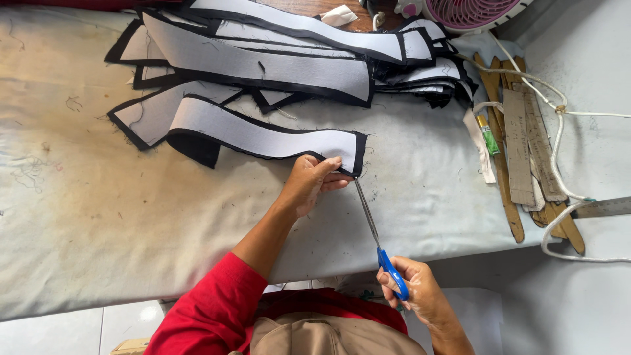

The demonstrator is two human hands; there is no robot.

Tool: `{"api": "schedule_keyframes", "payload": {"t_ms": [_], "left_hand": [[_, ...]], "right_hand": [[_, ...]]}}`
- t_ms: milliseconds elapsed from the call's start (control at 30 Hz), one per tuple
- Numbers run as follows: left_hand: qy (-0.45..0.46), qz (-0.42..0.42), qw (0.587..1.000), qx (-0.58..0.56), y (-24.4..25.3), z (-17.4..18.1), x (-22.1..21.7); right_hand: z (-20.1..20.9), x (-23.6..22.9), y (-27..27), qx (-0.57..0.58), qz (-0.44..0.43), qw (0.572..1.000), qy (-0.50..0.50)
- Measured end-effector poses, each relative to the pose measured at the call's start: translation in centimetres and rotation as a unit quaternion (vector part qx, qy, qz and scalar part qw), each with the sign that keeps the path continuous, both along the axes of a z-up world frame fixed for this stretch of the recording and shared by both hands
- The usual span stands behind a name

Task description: The person uses blue-handled scissors to trim the edges of a long, curved piece of black and white fabric. They cut along the length of the fabric, then trim the ends, and finally fold the piece to inspect the edges.

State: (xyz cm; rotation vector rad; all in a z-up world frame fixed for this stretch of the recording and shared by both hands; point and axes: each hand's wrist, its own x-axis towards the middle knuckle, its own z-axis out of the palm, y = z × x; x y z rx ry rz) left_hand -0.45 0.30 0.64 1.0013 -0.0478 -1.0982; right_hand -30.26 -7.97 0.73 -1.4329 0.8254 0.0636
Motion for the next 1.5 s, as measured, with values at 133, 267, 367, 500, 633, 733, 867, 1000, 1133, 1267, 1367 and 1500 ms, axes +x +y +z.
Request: {"api": "schedule_keyframes", "payload": {"t_ms": [133, 267, 367, 500, 633, 733, 867, 1000, 1133, 1267, 1367, 1500], "left_hand": [[-0.003, -0.013, 1.000, -0.013, 0.0, -0.2, -0.2], [0.060, -0.006, 0.998, -0.020, -0.3, -0.2, -0.8], [0.076, 0.001, 0.996, -0.042, -0.6, -0.4, -1.2], [0.078, 0.011, 0.997, -0.023, -0.5, -0.2, -1.3], [0.056, 0.002, 0.998, -0.011, -0.5, -0.1, -1.2], [0.045, -0.006, 0.999, 0.001, -0.5, -0.4, -1.3], [0.024, -0.016, 0.999, 0.015, -0.4, 0.5, -1.7], [0.011, 0.009, 1.000, -0.028, -0.8, -0.9, -2.0], [0.003, 0.009, 1.000, -0.024, -0.8, -1.4, -2.0], [-0.013, -0.003, 1.000, -0.016, -1.1, -1.8, -2.2], [-0.005, 0.006, 1.000, -0.015, -1.0, -1.5, -2.7], [-0.016, -0.004, 1.000, -0.007, -1.0, -1.4, -2.7]], "right_hand": [[-0.8, -0.7, 0.1, 0.030, 0.023, 0.999, -0.007], [-1.0, -0.8, 1.2, 0.085, 0.016, 0.995, -0.050], [-1.6, -0.7, 1.7, 0.095, -0.005, 0.994, -0.057], [-1.0, -0.6, 2.3, 0.092, -0.024, 0.992, -0.077], [-2.1, -2.1, 0.3, 0.047, -0.060, 0.993, -0.090], [0.4, -0.8, -1.7, -0.052, -0.093, 0.994, 0.029], [5.5, 3.1, -3.7, -0.294, -0.038, 0.916, 0.270], [1.7, 3.3, -7.6, -0.554, 0.014, 0.819, 0.151], [-0.7, 5.1, -8.4, -0.609, -0.023, 0.777, 0.156], [-2.9, 7.7, -7.5, -0.709, -0.123, 0.692, 0.061], [-2.3, 10.2, -6.2, -0.607, -0.146, 0.769, -0.140], [0.2, 13.7, -2.1, -0.529, -0.144, 0.819, -0.173]]}}
